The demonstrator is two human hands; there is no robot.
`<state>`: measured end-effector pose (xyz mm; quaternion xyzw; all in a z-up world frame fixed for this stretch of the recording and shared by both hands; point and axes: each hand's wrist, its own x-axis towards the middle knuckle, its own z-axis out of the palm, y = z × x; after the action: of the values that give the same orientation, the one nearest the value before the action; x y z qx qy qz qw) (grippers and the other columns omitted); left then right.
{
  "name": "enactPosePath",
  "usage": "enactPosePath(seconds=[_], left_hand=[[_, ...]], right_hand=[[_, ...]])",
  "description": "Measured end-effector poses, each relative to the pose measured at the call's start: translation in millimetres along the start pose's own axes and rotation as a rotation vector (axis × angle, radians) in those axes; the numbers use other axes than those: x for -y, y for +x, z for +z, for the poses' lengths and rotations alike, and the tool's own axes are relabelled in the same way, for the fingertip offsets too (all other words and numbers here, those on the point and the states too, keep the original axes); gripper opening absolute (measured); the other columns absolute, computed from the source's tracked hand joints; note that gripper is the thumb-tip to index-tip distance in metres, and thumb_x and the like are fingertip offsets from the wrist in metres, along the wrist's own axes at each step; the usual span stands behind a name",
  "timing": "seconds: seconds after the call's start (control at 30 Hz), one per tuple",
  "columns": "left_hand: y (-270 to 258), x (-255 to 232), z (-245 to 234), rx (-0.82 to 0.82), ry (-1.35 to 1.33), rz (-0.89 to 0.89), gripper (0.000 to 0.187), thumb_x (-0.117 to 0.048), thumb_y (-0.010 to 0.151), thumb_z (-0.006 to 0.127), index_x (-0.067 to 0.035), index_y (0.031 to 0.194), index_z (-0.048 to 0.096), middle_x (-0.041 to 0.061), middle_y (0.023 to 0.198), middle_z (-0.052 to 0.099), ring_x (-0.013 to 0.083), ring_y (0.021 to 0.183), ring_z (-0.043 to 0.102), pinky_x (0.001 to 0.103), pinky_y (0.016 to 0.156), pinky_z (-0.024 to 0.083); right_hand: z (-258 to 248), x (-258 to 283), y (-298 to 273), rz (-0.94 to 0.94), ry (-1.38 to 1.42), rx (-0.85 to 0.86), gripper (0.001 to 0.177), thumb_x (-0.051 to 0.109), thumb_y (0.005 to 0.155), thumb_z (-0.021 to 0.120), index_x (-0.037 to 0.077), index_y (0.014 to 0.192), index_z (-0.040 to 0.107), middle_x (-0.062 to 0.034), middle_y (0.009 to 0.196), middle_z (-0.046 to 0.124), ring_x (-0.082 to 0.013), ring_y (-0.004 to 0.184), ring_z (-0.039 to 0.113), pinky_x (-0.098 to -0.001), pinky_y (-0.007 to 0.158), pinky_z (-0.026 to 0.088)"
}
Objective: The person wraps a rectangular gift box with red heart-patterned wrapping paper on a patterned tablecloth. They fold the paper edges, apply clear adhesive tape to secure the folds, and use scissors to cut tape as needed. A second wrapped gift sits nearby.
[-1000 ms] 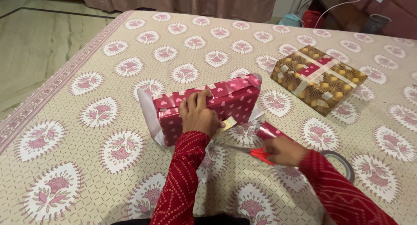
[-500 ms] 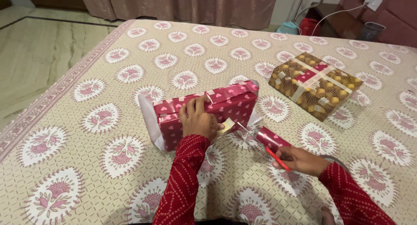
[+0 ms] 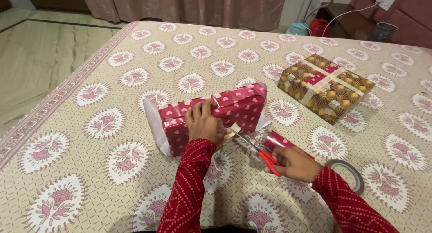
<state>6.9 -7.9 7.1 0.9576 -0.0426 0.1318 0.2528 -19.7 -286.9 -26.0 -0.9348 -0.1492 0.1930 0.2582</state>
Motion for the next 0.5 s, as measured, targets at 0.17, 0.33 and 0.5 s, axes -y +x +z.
enactPosePath(seconds=[0.17, 0.33, 0.5], left_hand=[[2, -1, -1, 0.033, 0.031, -0.013, 0.029, -0.032, 0.069, 0.091, -0.014, 0.053, 0.074, 0.007, 0.155, 0.040, 0.0308, 0.148, 0.021, 0.057, 0.121, 0.005], [3, 0, -1, 0.044, 0.018, -0.021, 0.029, -0.034, 0.069, 0.090, -0.014, 0.055, 0.075, 0.006, 0.154, 0.040, 0.0302, 0.148, 0.021, 0.057, 0.121, 0.005], [2, 1, 0, 0.001, -0.008, 0.010, 0.024, -0.034, 0.068, 0.090, -0.016, 0.059, 0.077, 0.005, 0.153, 0.042, 0.0293, 0.147, 0.023, 0.057, 0.121, 0.007]], right_hand=[[5, 2, 3, -0.030, 0.001, -0.012, 0.038, 0.044, 0.081, 0.080, 0.008, 0.085, 0.066, 0.0003, 0.061, 0.061, -0.0126, 0.050, 0.053, -0.0338, 0.049, 0.043], [11, -10, 8, -0.048, 0.000, -0.049, 0.041, 0.043, 0.081, 0.082, 0.006, 0.079, 0.064, -0.0011, 0.060, 0.060, -0.0121, 0.052, 0.052, -0.0338, 0.049, 0.042], [19, -16, 13, -0.022, 0.031, -0.031, 0.036, 0.042, 0.082, 0.079, 0.010, 0.079, 0.064, -0.0006, 0.060, 0.062, -0.0122, 0.051, 0.052, -0.0345, 0.049, 0.043]])
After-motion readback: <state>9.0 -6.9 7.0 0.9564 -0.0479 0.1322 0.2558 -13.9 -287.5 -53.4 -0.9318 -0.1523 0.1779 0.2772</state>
